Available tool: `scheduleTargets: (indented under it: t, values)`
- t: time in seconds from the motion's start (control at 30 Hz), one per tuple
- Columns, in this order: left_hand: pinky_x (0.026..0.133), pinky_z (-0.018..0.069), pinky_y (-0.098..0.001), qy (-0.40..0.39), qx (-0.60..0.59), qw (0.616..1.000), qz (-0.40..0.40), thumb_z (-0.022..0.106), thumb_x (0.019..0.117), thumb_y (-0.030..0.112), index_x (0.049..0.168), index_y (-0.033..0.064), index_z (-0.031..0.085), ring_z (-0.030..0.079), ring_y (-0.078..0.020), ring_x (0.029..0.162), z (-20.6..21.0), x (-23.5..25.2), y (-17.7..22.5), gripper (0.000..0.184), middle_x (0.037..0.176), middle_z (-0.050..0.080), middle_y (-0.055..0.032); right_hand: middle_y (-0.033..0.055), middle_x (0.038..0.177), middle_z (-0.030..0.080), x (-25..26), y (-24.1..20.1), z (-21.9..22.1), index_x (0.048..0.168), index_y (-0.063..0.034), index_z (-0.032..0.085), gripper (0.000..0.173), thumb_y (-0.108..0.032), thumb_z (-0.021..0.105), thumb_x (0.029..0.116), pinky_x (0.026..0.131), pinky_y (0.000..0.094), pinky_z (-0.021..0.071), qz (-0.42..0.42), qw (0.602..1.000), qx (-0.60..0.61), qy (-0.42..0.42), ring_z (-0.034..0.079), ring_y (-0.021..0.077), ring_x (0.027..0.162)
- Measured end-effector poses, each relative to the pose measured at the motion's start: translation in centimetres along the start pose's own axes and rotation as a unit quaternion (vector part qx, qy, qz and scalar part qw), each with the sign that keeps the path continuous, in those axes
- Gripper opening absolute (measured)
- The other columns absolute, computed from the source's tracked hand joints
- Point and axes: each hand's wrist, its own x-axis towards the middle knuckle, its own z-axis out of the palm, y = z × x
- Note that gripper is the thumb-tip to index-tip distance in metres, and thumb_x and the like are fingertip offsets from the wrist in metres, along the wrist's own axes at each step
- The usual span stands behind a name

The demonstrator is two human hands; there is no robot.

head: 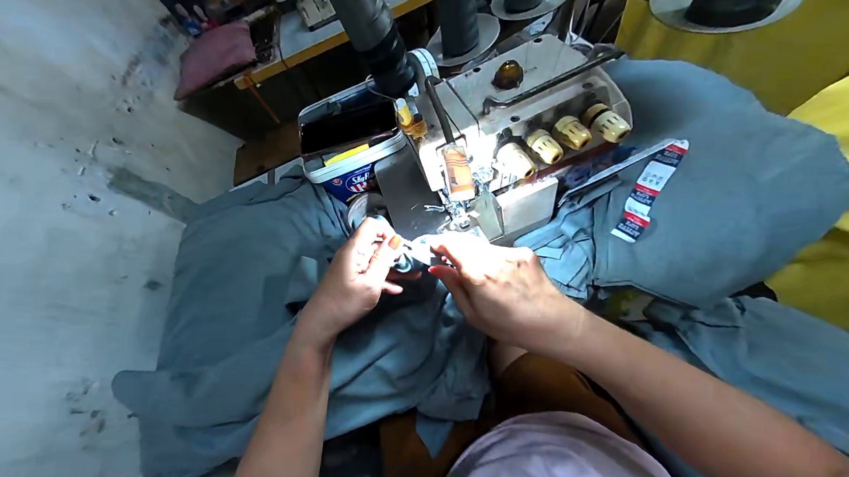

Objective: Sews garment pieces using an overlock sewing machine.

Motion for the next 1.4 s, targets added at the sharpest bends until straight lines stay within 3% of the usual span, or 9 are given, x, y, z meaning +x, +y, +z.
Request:
scheduleTargets:
  t: [0.27,0.4,0.5,0.6,0.77,0.83,0.93,1.2,1.4]
  values:
    - [0.062,0.0591,-0.0207,-0.002,0.099,0.994,0.036,0.046,0.1070,0.012,0.114,0.0070,0.053,0.071,-0.0040,0.075,0.4,-0.2,0.1,0.011,0.087,0.070,0.0019,0.0065,0.079,0.068,-0.2,0.5,0.1,0.103,-0.0099,0.074,0.022,-0.017,0.053,0.1001,0.047,0.0374,0.0493,-0.013,1.000,-0.001,0.010,0.069,0.0233,0.065]
    - [0.088,0.0574,-0.0351,0.074,0.295,0.939,0.161,0.048,0.1039,0.017,0.108,0.0018,0.064,0.069,-0.0135,0.107,-1.2,-2.3,1.0,0.022,0.134,0.065,-0.0099,0.0084,0.085,0.071,-1.3,0.9,-0.8,0.109,-0.0052,0.073,0.027,-0.022,0.055,0.0999,0.049,0.0406,0.0516,0.080,0.995,0.055,0.019,0.068,0.0222,0.063]
    - [0.076,0.0524,-0.0130,-0.094,0.159,0.961,0.207,0.052,0.1052,0.046,0.104,0.0169,0.067,0.064,0.0066,0.091,-3.7,-5.2,2.6,0.033,0.108,0.071,0.0089,0.0078,0.094,0.071,-3.4,2.9,-1.2,0.126,-0.0038,0.063,0.043,-0.035,0.063,0.0968,0.067,0.0399,0.0560,0.198,0.965,0.169,0.033,0.067,0.0169,0.075]
    - [0.062,0.0455,-0.0071,-0.203,0.055,0.956,0.203,0.060,0.0999,0.052,0.102,0.0132,0.069,0.057,0.0107,0.073,-3.3,-4.9,3.2,0.040,0.087,0.070,0.0091,0.0029,0.088,0.064,-5.1,4.4,-0.1,0.118,0.0004,0.062,0.039,-0.027,0.070,0.0922,0.071,0.0192,0.0509,0.270,0.927,0.249,0.077,0.058,0.0020,0.076]
    - [0.057,0.0505,-0.0201,0.005,0.263,0.950,0.166,0.059,0.0960,0.011,0.104,-0.0060,0.071,0.058,-0.0053,0.058,2.1,-0.8,5.1,0.022,0.084,0.070,-0.0123,0.0024,0.078,0.062,-6.2,3.2,2.0,0.108,0.0053,0.066,0.030,-0.022,0.067,0.0946,0.066,0.0158,0.0460,0.308,0.904,0.283,0.086,0.053,-0.0011,0.068]
    - [0.074,0.0551,-0.0457,-0.009,0.368,0.928,0.057,0.070,0.0953,0.020,0.126,-0.0017,0.068,0.069,-0.0277,0.082,3.1,1.1,5.1,0.037,0.109,0.072,-0.0198,0.0032,0.083,0.064,-6.2,2.8,2.0,0.117,0.0039,0.064,0.041,-0.031,0.065,0.0954,0.070,0.0198,0.0487,0.296,0.907,0.291,0.072,0.056,0.0017,0.073]
    - [0.084,0.0516,-0.0615,-0.053,0.452,0.889,-0.056,0.073,0.0929,0.045,0.119,0.0067,0.071,0.068,-0.0377,0.103,3.4,3.2,3.5,0.047,0.109,0.071,-0.0171,0.0067,0.090,0.067,-5.7,3.0,1.4,0.122,0.0002,0.064,0.041,-0.033,0.061,0.0982,0.074,0.0296,0.0524,0.280,0.917,0.282,0.034,0.061,0.0099,0.078]
    - [0.073,0.0526,-0.0142,-0.129,0.147,0.979,0.056,0.071,0.0913,0.016,0.089,0.0070,0.076,0.063,0.0060,0.076,0.4,2.6,-0.5,0.010,0.080,0.070,0.0070,0.0007,0.080,0.062,-4.0,4.7,-0.4,0.111,-0.0065,0.069,0.030,-0.033,0.058,0.1020,0.068,0.0287,0.0466,0.195,0.923,0.311,-0.117,0.055,0.0066,0.071]
    - [0.062,0.0454,-0.0090,-0.145,0.044,0.986,0.070,0.069,0.0907,0.007,0.082,0.0067,0.072,0.053,0.0094,0.065,0.3,2.1,-0.7,0.009,0.070,0.060,0.0125,0.0033,0.089,0.069,-2.5,4.8,-0.6,0.116,-0.0066,0.071,0.034,-0.034,0.055,0.1029,0.072,0.0339,0.0504,0.145,0.919,0.328,-0.164,0.061,0.0096,0.078]
